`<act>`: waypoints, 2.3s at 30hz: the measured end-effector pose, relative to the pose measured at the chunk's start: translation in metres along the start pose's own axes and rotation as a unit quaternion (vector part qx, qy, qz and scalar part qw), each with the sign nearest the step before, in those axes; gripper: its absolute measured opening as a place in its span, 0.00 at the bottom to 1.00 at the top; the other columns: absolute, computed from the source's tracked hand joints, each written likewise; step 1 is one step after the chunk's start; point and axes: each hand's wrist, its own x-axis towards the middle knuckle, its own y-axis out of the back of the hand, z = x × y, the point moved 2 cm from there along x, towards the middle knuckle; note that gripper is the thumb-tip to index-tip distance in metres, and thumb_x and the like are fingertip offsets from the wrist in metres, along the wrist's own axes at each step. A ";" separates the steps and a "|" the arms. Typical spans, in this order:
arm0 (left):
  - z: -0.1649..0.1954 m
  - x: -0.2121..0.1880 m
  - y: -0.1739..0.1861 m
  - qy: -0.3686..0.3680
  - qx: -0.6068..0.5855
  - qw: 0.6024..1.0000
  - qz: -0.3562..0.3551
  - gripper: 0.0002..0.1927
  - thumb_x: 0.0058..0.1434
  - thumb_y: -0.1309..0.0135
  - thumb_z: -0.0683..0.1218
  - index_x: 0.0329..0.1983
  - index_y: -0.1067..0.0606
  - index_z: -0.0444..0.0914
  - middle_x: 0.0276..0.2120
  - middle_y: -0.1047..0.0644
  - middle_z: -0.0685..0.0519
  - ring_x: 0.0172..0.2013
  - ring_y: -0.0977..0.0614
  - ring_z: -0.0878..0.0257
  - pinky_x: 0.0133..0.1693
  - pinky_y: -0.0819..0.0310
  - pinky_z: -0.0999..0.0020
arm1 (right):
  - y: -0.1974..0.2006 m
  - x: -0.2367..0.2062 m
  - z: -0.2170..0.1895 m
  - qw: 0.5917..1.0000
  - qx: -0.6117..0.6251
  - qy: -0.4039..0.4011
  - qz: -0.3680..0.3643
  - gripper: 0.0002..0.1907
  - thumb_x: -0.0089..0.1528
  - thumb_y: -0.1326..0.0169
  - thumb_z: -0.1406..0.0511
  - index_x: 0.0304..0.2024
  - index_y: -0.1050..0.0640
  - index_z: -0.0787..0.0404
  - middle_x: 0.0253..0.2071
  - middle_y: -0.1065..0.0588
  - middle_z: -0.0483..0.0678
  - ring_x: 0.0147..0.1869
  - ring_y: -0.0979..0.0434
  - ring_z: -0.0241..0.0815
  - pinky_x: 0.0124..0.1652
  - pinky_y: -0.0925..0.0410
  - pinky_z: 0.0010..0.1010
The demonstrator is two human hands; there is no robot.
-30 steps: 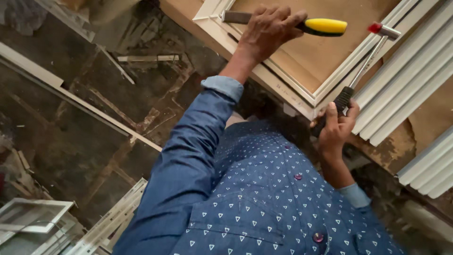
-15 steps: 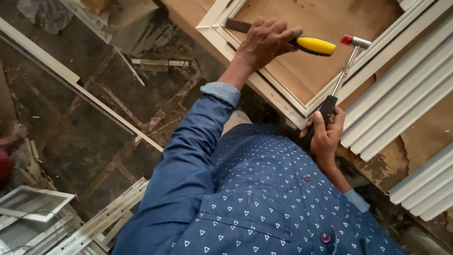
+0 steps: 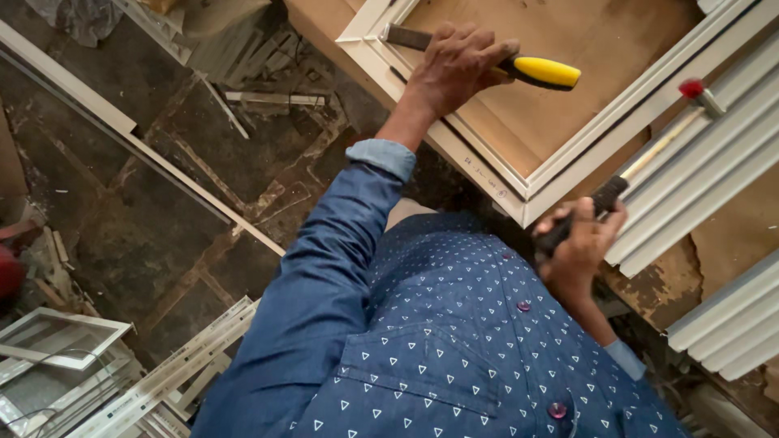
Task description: The person assembles a white window frame on a workbench, holding a yellow-handled punch tool against the frame corner joint and striking it with a hammer to seat the profile joint, working around the frame corners and repositioning the frame between strikes.
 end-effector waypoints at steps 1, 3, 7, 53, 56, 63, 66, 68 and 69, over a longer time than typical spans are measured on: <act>0.000 0.000 -0.001 0.002 -0.003 1.000 -0.002 0.23 0.61 0.36 0.59 0.57 0.24 0.52 0.39 0.25 0.59 0.44 0.23 0.61 0.47 0.36 0.58 | -0.001 0.001 0.002 0.999 -0.035 -0.007 -0.036 0.19 0.75 0.54 0.66 0.64 0.45 0.57 0.36 0.29 0.49 0.32 0.25 0.41 0.30 0.26 0.34; -0.001 0.000 -0.002 0.005 -0.010 1.000 -0.007 0.22 0.62 0.36 0.59 0.57 0.24 0.52 0.39 0.25 0.59 0.44 0.23 0.61 0.48 0.36 0.58 | -0.003 0.001 0.006 0.992 -0.080 -0.030 -0.092 0.19 0.75 0.53 0.66 0.64 0.45 0.58 0.36 0.29 0.50 0.31 0.25 0.42 0.30 0.26 0.35; -0.003 0.002 -0.003 0.005 -0.008 1.000 -0.003 0.22 0.60 0.35 0.60 0.55 0.24 0.52 0.38 0.25 0.59 0.43 0.23 0.60 0.47 0.36 0.57 | -0.003 0.001 0.003 0.994 -0.054 -0.044 -0.084 0.18 0.76 0.52 0.66 0.64 0.42 0.61 0.36 0.29 0.51 0.29 0.26 0.43 0.28 0.30 0.33; -0.008 0.000 -0.005 0.039 0.003 0.999 0.001 0.19 0.60 0.35 0.57 0.53 0.23 0.52 0.37 0.25 0.59 0.43 0.23 0.60 0.48 0.37 0.57 | 0.010 0.008 0.002 0.994 -0.071 0.053 -0.064 0.22 0.79 0.56 0.65 0.70 0.48 0.60 0.38 0.29 0.51 0.33 0.26 0.41 0.34 0.27 0.33; -0.003 0.001 0.000 0.009 0.009 1.000 0.014 0.19 0.62 0.36 0.57 0.55 0.23 0.53 0.38 0.25 0.59 0.43 0.23 0.61 0.48 0.37 0.58 | 0.006 0.006 0.006 0.991 -0.069 0.069 -0.090 0.21 0.78 0.56 0.66 0.69 0.46 0.61 0.38 0.29 0.51 0.33 0.26 0.43 0.35 0.26 0.34; 0.003 -0.001 0.007 -0.070 0.053 0.996 0.013 0.23 0.64 0.36 0.58 0.58 0.25 0.48 0.40 0.25 0.58 0.45 0.23 0.61 0.48 0.35 0.59 | 0.003 0.013 0.012 0.994 -0.057 0.065 -0.060 0.20 0.79 0.55 0.65 0.69 0.45 0.60 0.38 0.29 0.51 0.35 0.27 0.40 0.37 0.26 0.33; 0.003 0.000 0.007 -0.034 0.039 0.999 0.006 0.22 0.65 0.35 0.58 0.58 0.26 0.50 0.40 0.25 0.59 0.45 0.23 0.61 0.49 0.35 0.61 | 0.005 0.018 0.014 0.994 -0.058 0.069 -0.058 0.20 0.80 0.55 0.65 0.70 0.44 0.60 0.39 0.29 0.51 0.37 0.27 0.40 0.39 0.27 0.34; 0.003 0.000 0.009 -0.017 0.052 0.998 0.036 0.23 0.63 0.35 0.57 0.58 0.26 0.51 0.39 0.26 0.59 0.44 0.24 0.62 0.48 0.35 0.60 | 0.005 0.019 0.016 0.995 -0.052 0.062 -0.065 0.21 0.78 0.54 0.65 0.70 0.44 0.60 0.39 0.29 0.50 0.37 0.27 0.40 0.38 0.26 0.33; 0.003 0.000 0.009 -0.008 0.059 0.997 0.052 0.23 0.62 0.35 0.57 0.59 0.26 0.52 0.39 0.26 0.60 0.43 0.24 0.62 0.48 0.36 0.60 | 0.006 0.019 0.017 0.995 -0.053 0.057 -0.061 0.21 0.78 0.54 0.65 0.70 0.44 0.60 0.39 0.29 0.50 0.37 0.27 0.40 0.38 0.26 0.33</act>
